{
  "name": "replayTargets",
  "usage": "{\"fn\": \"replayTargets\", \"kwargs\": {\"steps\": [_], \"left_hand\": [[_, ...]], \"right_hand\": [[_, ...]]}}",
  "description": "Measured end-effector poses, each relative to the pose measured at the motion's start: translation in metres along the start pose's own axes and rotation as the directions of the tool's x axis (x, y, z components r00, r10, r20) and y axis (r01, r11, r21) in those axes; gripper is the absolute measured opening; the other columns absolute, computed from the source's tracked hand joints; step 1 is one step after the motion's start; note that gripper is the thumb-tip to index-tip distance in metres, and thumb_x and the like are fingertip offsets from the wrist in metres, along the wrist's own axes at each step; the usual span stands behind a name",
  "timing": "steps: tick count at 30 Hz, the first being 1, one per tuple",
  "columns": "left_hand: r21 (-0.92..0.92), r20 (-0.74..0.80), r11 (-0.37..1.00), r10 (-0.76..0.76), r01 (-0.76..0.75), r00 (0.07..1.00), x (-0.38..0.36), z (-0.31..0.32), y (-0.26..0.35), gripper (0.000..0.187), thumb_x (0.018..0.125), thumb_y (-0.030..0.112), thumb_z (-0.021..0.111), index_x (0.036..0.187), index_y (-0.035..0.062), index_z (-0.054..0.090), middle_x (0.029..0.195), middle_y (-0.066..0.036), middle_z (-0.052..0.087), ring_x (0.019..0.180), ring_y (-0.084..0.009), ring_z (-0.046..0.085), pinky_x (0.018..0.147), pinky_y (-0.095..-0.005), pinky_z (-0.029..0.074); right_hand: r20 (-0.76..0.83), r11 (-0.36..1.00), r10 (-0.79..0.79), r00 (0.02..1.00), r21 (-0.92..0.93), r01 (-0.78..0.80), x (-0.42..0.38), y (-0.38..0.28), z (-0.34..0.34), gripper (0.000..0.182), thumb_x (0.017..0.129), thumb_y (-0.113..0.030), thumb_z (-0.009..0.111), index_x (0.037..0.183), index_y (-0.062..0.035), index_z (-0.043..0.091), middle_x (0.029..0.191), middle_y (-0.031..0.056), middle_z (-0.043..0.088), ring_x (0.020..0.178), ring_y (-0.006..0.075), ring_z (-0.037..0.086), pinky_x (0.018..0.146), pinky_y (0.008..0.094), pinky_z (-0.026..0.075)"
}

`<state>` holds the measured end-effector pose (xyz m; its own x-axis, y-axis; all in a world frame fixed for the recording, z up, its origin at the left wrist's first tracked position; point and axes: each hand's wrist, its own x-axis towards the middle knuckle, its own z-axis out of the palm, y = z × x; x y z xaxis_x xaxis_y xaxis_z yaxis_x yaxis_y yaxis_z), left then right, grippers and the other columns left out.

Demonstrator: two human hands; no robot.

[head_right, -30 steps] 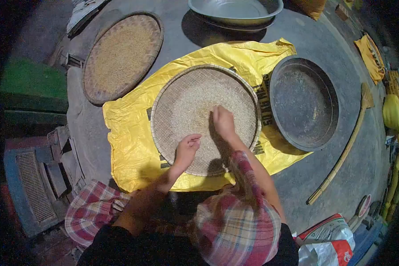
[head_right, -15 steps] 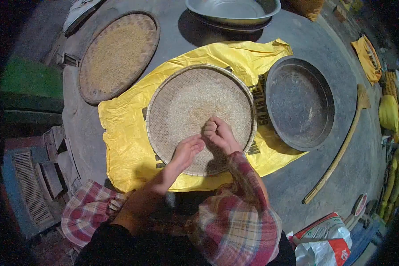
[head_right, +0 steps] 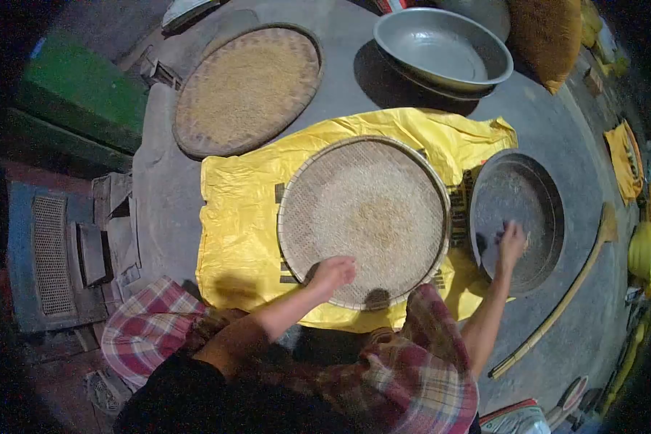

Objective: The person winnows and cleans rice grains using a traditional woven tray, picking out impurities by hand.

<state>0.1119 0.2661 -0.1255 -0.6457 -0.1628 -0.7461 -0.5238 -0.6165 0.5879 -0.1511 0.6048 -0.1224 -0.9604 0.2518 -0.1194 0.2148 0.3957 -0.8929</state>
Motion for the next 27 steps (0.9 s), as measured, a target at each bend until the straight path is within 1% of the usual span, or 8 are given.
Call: {"fn": "replayTargets", "kwargs": {"steps": [2,4,5,7,11,14,18,27], "left_hand": [[0.071,0.041,0.997,0.037,-0.039,0.999,-0.016,0.010,0.022,0.020,0.089,0.020,0.054,0.093,0.0010,0.055,0.069,-0.002,0.052,0.056,-0.0091,0.049,0.049,-0.0225,0.040],[0.153,0.086,0.987,0.043,-0.056,0.995,-0.045,0.028,0.053,0.019,0.090,0.022,0.054,0.085,0.0029,0.054,0.067,-0.001,0.049,0.051,-0.0072,0.045,0.043,-0.0220,0.036],[0.091,0.187,0.990,0.085,-0.104,0.979,-0.061,0.040,0.076,0.019,0.091,0.020,0.050,0.082,0.0031,0.052,0.063,0.000,0.044,0.049,-0.0063,0.040,0.040,-0.0224,0.031],[-0.051,0.376,0.977,0.210,-0.206,0.902,-0.103,0.066,0.120,0.022,0.093,0.020,0.047,0.077,0.0038,0.049,0.061,0.002,0.039,0.046,-0.0048,0.033,0.039,-0.0219,0.026],[-0.377,0.574,0.830,0.558,-0.412,0.599,-0.205,0.090,0.183,0.019,0.094,0.014,0.041,0.082,0.0018,0.050,0.067,-0.001,0.048,0.049,-0.0105,0.045,0.048,-0.0232,0.037],[-0.417,0.516,0.872,0.459,-0.256,0.724,-0.273,0.068,0.214,0.021,0.086,0.035,0.047,0.087,0.0145,0.054,0.069,-0.008,0.053,0.056,-0.0234,0.056,0.044,-0.0415,0.043],[-0.652,0.573,0.740,0.623,-0.165,0.532,-0.282,0.081,0.218,0.011,0.087,0.019,0.055,0.098,0.0168,0.053,0.103,-0.011,0.055,0.060,-0.0191,0.061,0.044,-0.0478,0.051],[-0.612,0.558,0.727,0.676,-0.311,0.481,-0.265,0.086,0.202,0.004,0.086,0.010,0.053,0.082,0.0076,0.054,0.079,-0.004,0.052,0.060,-0.0147,0.057,0.041,-0.0295,0.046]], "right_hand": [[-0.090,0.904,-0.359,0.929,-0.281,0.322,-0.002,0.016,0.003,0.029,0.090,-0.034,0.050,0.094,-0.0063,0.057,0.067,0.0079,0.056,0.056,0.0247,0.054,0.050,0.0340,0.044],[0.057,0.276,-0.870,0.490,-0.767,0.579,-0.012,0.028,-0.003,0.028,0.089,-0.029,0.052,0.099,-0.0046,0.059,0.070,0.0173,0.061,0.065,0.0402,0.057,0.062,0.0436,0.047],[0.058,0.277,-0.864,0.500,-0.776,0.567,-0.018,0.027,-0.006,0.028,0.089,-0.029,0.052,0.099,-0.0046,0.059,0.070,0.0173,0.061,0.065,0.0402,0.057,0.062,0.0436,0.047],[-0.171,0.728,-0.386,0.907,-0.660,0.185,-0.038,0.002,0.000,0.027,0.089,-0.026,0.052,0.099,-0.0027,0.060,0.070,0.0214,0.060,0.072,0.0393,0.058,0.068,0.0425,0.046],[-0.139,0.786,-0.319,0.938,-0.591,0.180,-0.068,-0.052,0.012,0.023,0.090,-0.021,0.049,0.089,-0.0013,0.060,0.070,0.0191,0.057,0.071,0.0346,0.057,0.065,0.0394,0.045],[-0.058,0.690,-0.568,0.821,-0.577,0.437,-0.086,-0.072,0.024,0.019,0.089,-0.018,0.053,0.088,-0.0019,0.062,0.076,0.0146,0.057,0.072,0.0276,0.056,0.065,0.0348,0.045],[-0.129,0.723,-0.678,0.724,-0.297,0.624,-0.120,-0.092,0.055,0.009,0.085,-0.008,0.057,0.087,-0.0010,0.062,0.080,0.0112,0.056,0.071,0.0212,0.053,0.064,0.0290,0.043],[0.463,0.773,-0.540,0.703,-0.057,0.632,-0.184,-0.057,0.131,0.019,0.077,-0.002,0.058,0.097,-0.0017,0.057,0.089,0.0171,0.052,0.085,0.0360,0.052,0.073,0.0382,0.044]]}}
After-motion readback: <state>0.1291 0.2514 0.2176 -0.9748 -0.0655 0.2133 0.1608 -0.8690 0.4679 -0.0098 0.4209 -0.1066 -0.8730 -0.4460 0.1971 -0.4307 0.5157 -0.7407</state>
